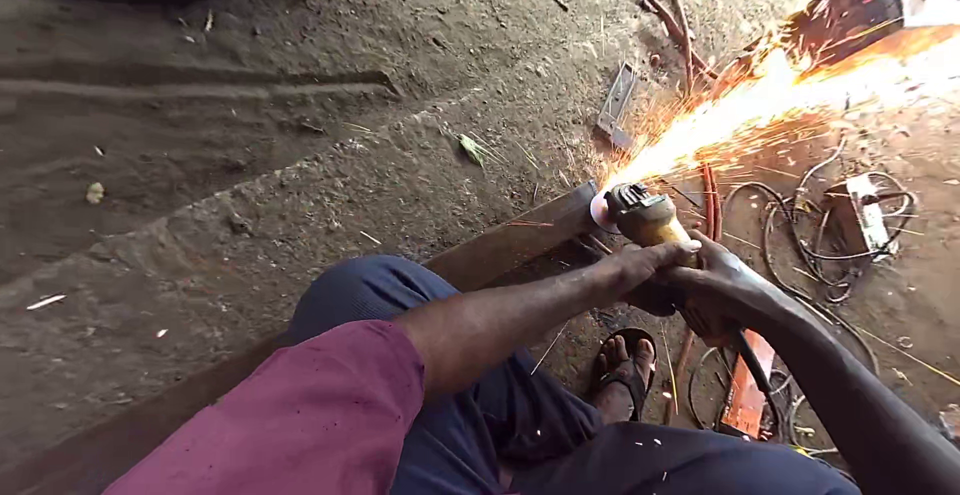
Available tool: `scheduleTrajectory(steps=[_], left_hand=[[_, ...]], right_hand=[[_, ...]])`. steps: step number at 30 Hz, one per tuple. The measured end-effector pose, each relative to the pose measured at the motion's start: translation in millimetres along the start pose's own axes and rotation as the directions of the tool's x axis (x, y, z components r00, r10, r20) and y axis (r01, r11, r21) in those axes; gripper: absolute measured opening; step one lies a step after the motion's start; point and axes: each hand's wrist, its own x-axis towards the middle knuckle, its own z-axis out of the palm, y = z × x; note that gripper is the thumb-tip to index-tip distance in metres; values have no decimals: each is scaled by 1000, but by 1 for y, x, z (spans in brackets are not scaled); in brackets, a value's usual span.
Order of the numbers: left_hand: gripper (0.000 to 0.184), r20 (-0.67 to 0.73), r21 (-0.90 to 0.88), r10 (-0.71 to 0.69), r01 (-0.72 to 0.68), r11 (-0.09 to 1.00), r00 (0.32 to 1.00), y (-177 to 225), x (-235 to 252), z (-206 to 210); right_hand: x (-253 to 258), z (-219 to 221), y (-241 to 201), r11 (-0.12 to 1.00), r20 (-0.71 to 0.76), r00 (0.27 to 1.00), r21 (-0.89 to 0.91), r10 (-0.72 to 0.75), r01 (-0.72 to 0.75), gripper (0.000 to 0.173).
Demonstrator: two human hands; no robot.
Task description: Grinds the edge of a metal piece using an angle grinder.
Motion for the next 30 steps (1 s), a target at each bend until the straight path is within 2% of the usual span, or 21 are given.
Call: scheduleTrajectory(steps=[3, 8, 10, 15, 20, 24, 26, 30], left_hand=[[68, -24, -3, 17, -17, 1000, 1000, 7, 1, -11], [69, 31, -31, -27, 28, 999, 999, -6, -3, 6], [69, 47, -37, -23, 25, 999, 999, -9, 1, 6], [66, -19, -3, 7, -7, 1000, 1000, 0, -2, -8], [66, 36, -19, -14, 15, 1000, 999, -12, -7, 8], [66, -36, -1, -1, 1, 1000, 999, -3, -3, -4], [65, -24, -19, -11, 10, 1000, 1000, 0, -5, -6], [66, -1, -16, -44, 44, 999, 999, -14, -6, 11]], right_hand=[[4, 3, -13, 1000, -4, 1000, 0, -26, 26, 70], [-6, -1, 11, 999, 9, 1000, -43, 0, 0, 69], [-8, 0, 11, 999, 4, 1000, -46, 15, -15, 69], [1, 8, -4, 999, -25, 999, -30, -35, 34, 68], [-10, 3, 14, 997, -8, 1000, -80, 4, -4, 73], [-1, 9, 3, 999, -11, 999, -16, -50, 50, 70], [0, 8, -1, 998, 1, 998, -4, -63, 63, 70], [-9, 5, 23, 998, 6, 999, -40, -46, 47, 68]])
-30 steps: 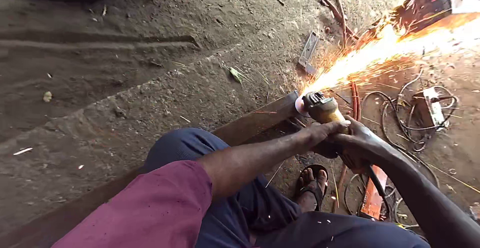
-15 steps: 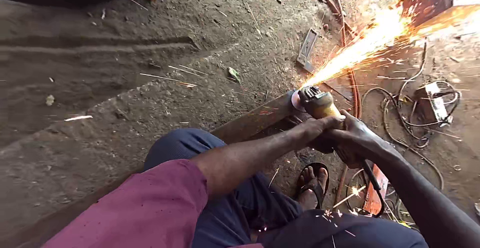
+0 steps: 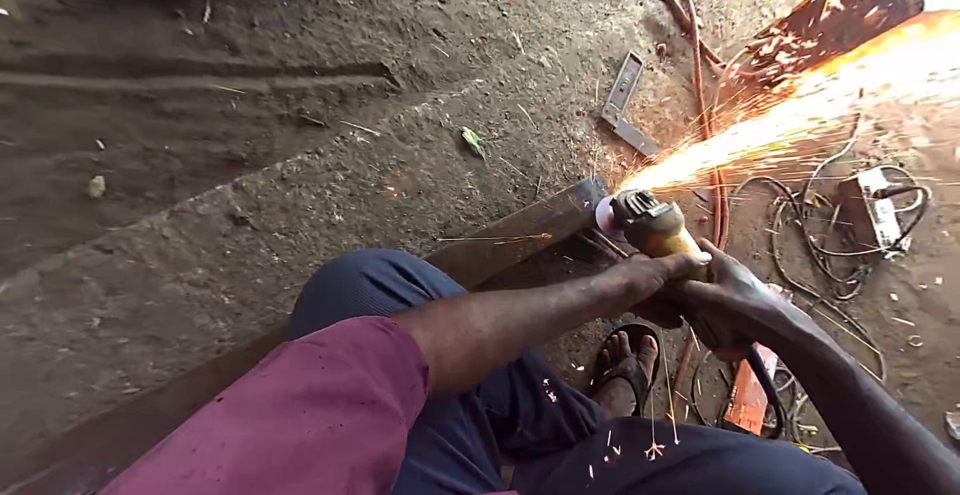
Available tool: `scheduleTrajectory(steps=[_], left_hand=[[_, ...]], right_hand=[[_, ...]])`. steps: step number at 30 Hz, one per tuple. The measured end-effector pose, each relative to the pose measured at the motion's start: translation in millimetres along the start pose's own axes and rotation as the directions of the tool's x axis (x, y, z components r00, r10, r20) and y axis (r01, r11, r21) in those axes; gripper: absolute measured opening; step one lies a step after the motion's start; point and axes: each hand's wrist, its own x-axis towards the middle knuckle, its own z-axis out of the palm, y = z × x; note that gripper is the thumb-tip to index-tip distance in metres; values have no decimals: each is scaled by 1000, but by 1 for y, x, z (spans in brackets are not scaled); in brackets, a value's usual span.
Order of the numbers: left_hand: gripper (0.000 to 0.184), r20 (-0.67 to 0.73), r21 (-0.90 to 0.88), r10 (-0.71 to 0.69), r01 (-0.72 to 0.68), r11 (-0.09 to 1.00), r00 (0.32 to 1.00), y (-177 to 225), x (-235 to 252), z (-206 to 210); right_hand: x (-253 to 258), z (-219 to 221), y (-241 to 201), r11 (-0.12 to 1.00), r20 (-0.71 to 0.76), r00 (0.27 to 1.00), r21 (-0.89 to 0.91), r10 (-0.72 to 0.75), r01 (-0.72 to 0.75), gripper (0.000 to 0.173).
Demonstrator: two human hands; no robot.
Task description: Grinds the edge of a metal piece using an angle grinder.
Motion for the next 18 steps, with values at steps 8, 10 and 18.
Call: scheduleTrajectory(steps=[8, 10, 18], left_hand=[[69, -31, 45, 6, -5, 999, 1000, 7, 4, -8], [68, -22, 46, -10, 11, 999, 1000, -1, 3, 0], [69, -40, 90, 19, -15, 996, 999, 7, 7, -9]], right_hand=[[4, 4, -10, 998, -21, 1000, 53, 20, -19, 66], [-5, 4, -2, 998, -5, 999, 51, 43, -42, 65], [1, 7, -11, 992, -11, 999, 124, 33, -32, 70]])
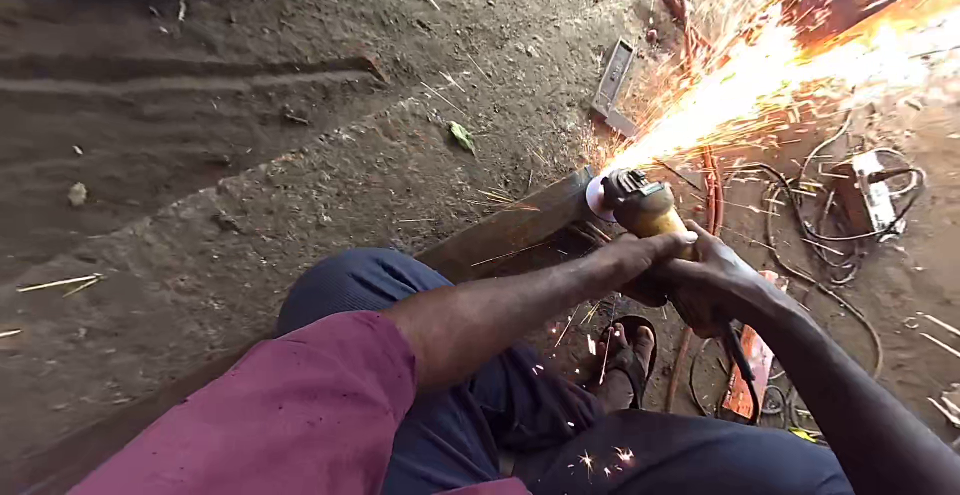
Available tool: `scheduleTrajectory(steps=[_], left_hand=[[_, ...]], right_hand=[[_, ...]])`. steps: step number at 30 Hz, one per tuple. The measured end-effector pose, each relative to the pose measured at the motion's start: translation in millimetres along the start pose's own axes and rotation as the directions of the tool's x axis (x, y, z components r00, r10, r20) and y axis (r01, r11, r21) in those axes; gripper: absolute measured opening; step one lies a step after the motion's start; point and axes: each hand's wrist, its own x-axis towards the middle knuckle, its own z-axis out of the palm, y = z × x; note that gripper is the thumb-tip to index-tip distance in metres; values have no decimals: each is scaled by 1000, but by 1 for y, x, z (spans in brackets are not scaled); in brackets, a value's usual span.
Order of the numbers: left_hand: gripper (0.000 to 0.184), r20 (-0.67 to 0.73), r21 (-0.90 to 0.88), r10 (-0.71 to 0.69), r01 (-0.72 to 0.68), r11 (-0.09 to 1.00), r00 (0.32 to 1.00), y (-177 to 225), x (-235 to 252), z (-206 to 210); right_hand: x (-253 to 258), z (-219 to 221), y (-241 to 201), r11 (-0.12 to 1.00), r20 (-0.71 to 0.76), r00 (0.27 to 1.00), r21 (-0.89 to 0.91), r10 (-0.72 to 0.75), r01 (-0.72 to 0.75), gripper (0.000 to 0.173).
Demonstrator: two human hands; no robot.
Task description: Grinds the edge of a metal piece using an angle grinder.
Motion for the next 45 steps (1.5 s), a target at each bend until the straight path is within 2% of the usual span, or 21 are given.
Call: scheduleTrajectory(steps=[5, 8, 11, 16, 21, 26, 28, 31, 33, 39, 45], left_hand=[[66, 11, -23, -20, 20, 1000, 1000, -5, -2, 9], [68, -29, 8, 11, -11, 1000, 1000, 3, 4, -3], [69, -12, -4, 9, -9, 1000, 1000, 2, 5, -2], [68, -2, 37, -15, 15, 999, 1000, -13, 5, 11], [73, -109, 112, 24, -12, 994, 994, 2, 9, -2], [75, -133, 223, -8, 38, 974, 991, -15, 13, 15], [75, -176, 269, 3, 45, 962, 984, -15, 17, 15], [77, -234, 312, 63, 14, 950, 970, -4, 18, 3], [79, -218, 277, 82, -19, 961, 973, -2, 22, -2], [74, -120, 203, 2, 22, 979, 993, -22, 17, 21], [79, -177, 269, 107, -57, 961, 978, -2, 24, -1]], right_hand=[[1, -4, 18, 999, 1, 1000, -51, -14, 14, 68], [14, -3, 8, 999, -12, 999, -8, -49, 49, 68], [10, -3, 7, 998, 5, 998, 19, -68, 68, 66], [-4, -2, 23, 999, 25, 1000, 49, 12, -13, 67], [10, 3, 13, 973, 48, 997, 228, -54, 41, 59], [-2, 5, 40, 936, 89, 996, 350, 12, -43, 53], [4, 5, 41, 931, 70, 997, 363, 20, -44, 46], [29, 4, 34, 916, 100, 994, 401, -38, -5, 48], [34, 3, 28, 885, 131, 990, 465, -42, -24, 52], [2, -8, 45, 887, 200, 980, 451, 6, -98, 55], [43, -12, 30, 856, 235, 969, 514, -74, -59, 56]])
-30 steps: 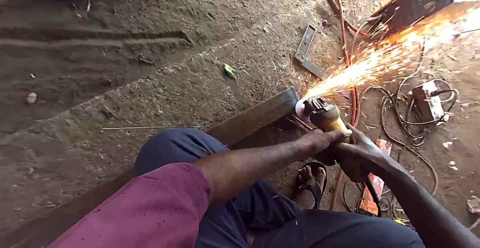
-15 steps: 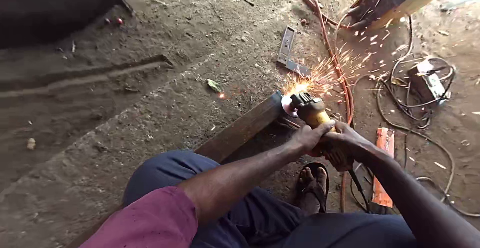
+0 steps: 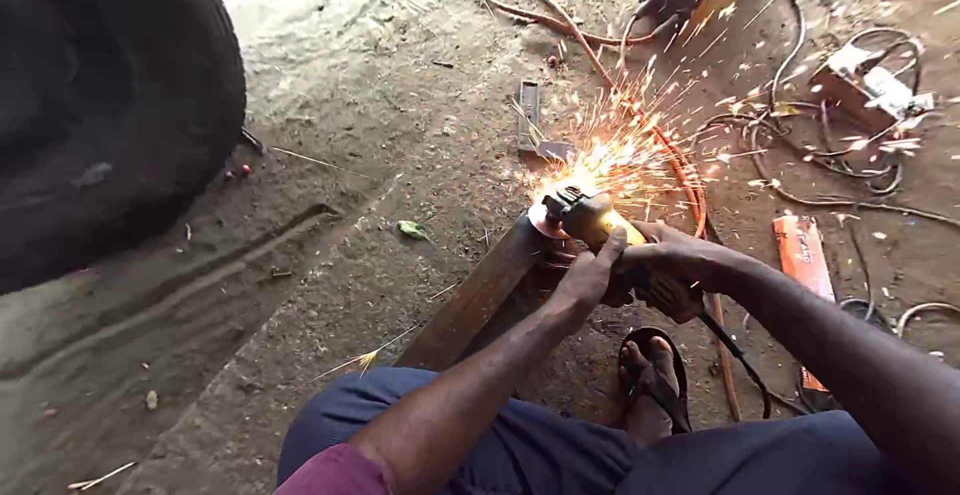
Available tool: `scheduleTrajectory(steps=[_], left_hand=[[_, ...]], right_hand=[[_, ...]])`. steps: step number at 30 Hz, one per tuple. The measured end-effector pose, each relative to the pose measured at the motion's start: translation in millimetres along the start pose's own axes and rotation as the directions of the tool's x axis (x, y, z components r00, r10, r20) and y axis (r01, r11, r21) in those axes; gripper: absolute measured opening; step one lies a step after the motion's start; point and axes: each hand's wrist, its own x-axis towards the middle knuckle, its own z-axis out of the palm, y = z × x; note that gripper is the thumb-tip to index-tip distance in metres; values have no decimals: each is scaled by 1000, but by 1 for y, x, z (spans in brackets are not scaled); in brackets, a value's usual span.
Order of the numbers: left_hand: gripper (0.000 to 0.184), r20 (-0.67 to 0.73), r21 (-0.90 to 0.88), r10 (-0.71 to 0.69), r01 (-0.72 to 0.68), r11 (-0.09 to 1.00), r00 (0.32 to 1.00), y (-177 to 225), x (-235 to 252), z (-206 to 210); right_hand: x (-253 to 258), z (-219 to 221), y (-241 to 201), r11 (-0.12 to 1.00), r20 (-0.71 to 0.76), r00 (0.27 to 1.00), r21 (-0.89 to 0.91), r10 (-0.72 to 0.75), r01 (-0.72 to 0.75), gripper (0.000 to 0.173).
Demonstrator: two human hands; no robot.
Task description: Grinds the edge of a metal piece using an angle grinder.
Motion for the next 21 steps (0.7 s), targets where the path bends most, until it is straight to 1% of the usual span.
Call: scheduleTrajectory(steps=[3, 7, 9, 12, 14, 16, 18, 21], left_hand=[[80, 44, -33, -33, 34, 999, 999, -4, -2, 7], [76, 145, -55, -74, 82, 995, 987, -11, -11, 23], [77, 116, -65, -57, 65, 996, 992, -9, -10, 19], [77, 5, -67, 15, -15, 998, 1000, -1, -3, 3], [77, -40, -89, 36, -39, 995, 999, 3, 2, -4], [79, -7, -109, 22, -22, 994, 1000, 3, 1, -1], [78, 56, -114, 1, 5, 994, 998, 0, -3, 7], [78, 106, -93, -41, 51, 994, 994, 2, -9, 16]], right_hand=[[-6, -6, 8, 1000, 5, 1000, 5, 29, -29, 50], [-33, -13, 14, 992, -8, 993, -25, 120, -120, 59], [-31, -7, 3, 995, -16, 996, -35, 93, -94, 58], [-3, -2, -12, 999, 8, 999, -10, 39, -39, 53], [11, -3, -16, 998, -3, 999, -9, 54, -54, 54], [9, -7, -15, 997, 7, 997, -31, 73, -73, 54], [-4, -12, -10, 994, 22, 994, -38, 104, -103, 53], [-14, -14, -5, 988, 22, 988, -42, 152, -151, 57]])
